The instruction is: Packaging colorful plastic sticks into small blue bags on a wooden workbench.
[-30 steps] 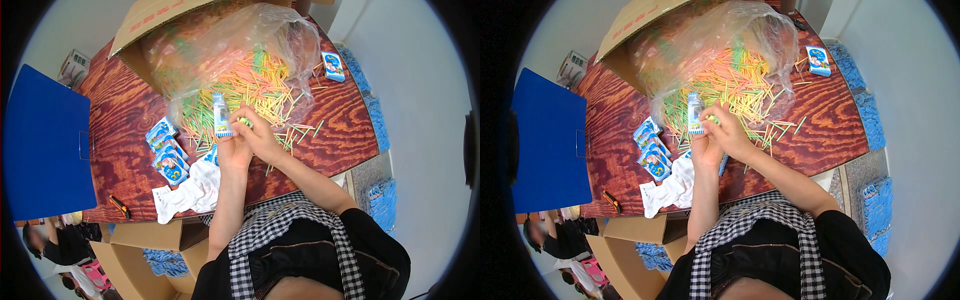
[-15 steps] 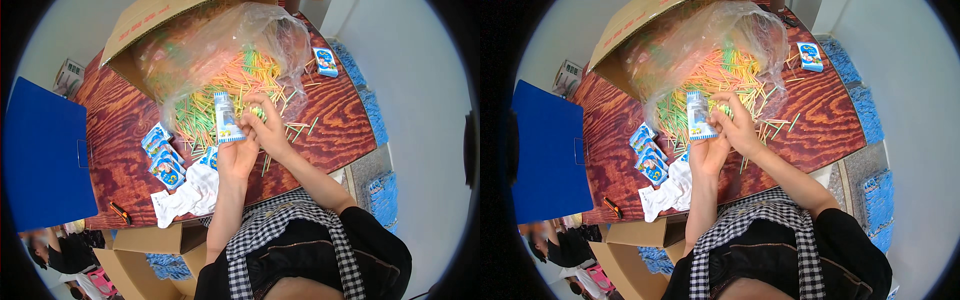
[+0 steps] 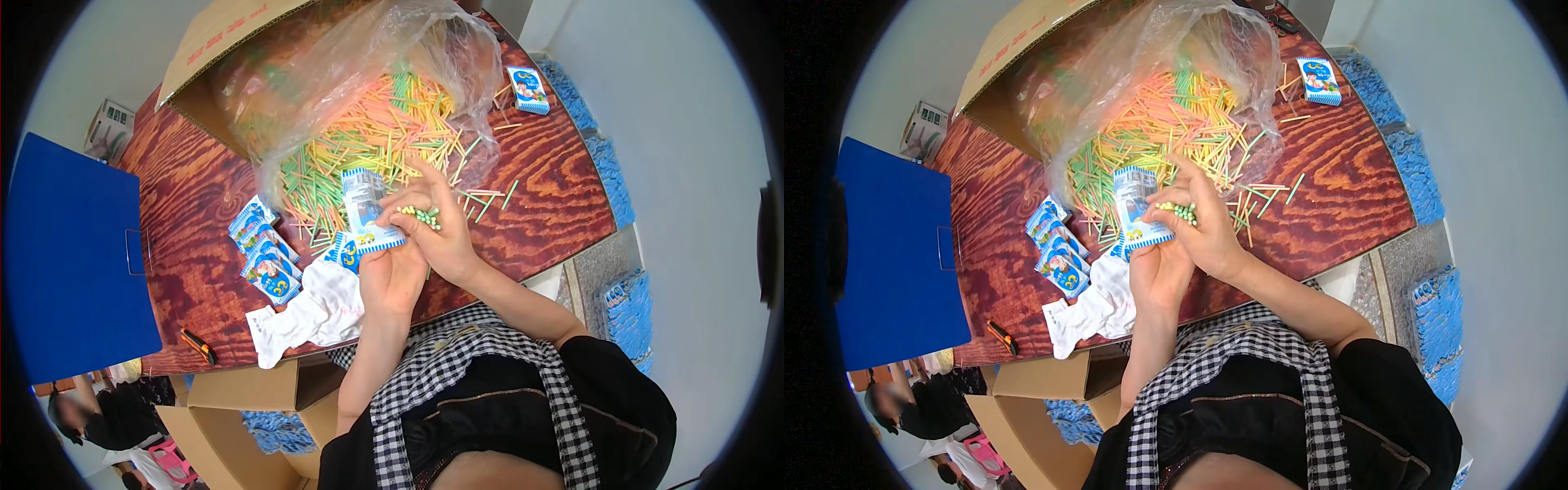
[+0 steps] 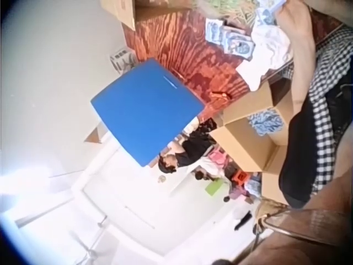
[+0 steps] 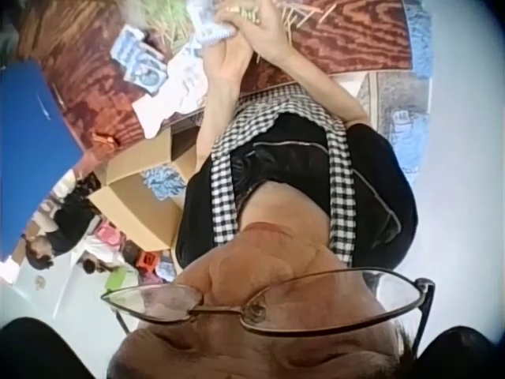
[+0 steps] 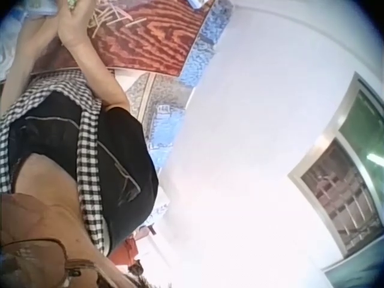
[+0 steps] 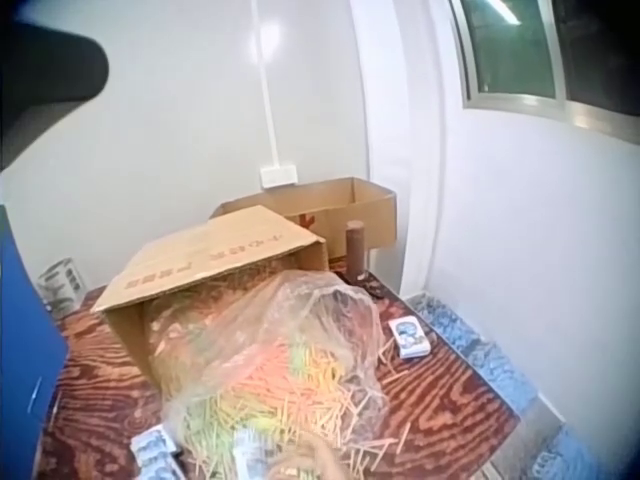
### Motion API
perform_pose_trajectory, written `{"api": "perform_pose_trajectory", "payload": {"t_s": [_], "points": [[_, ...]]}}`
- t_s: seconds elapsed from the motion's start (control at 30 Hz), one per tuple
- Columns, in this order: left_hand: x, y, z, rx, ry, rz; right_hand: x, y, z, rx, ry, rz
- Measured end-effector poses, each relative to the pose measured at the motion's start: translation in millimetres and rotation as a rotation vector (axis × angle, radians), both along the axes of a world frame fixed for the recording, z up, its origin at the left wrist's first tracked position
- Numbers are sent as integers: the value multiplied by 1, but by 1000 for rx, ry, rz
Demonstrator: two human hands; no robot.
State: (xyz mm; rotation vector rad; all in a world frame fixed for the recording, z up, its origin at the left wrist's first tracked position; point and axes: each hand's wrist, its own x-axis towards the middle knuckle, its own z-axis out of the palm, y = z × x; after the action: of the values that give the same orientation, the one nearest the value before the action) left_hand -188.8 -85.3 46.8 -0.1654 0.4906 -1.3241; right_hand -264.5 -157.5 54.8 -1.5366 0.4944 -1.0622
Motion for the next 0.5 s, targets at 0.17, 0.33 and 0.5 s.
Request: {"api": "perform_pose_trajectory", "payload": {"t_s": [0.17,0.33,0.5], "points": [[2,5,-10,-46,29,50,-2,-7,0,-270,144,-3],[16,5,-21,40,-261,11,8,-35,-20,287,-7,115],[20,17,-17,215,-236,41,0,-71,-29,270,295,76]]}}
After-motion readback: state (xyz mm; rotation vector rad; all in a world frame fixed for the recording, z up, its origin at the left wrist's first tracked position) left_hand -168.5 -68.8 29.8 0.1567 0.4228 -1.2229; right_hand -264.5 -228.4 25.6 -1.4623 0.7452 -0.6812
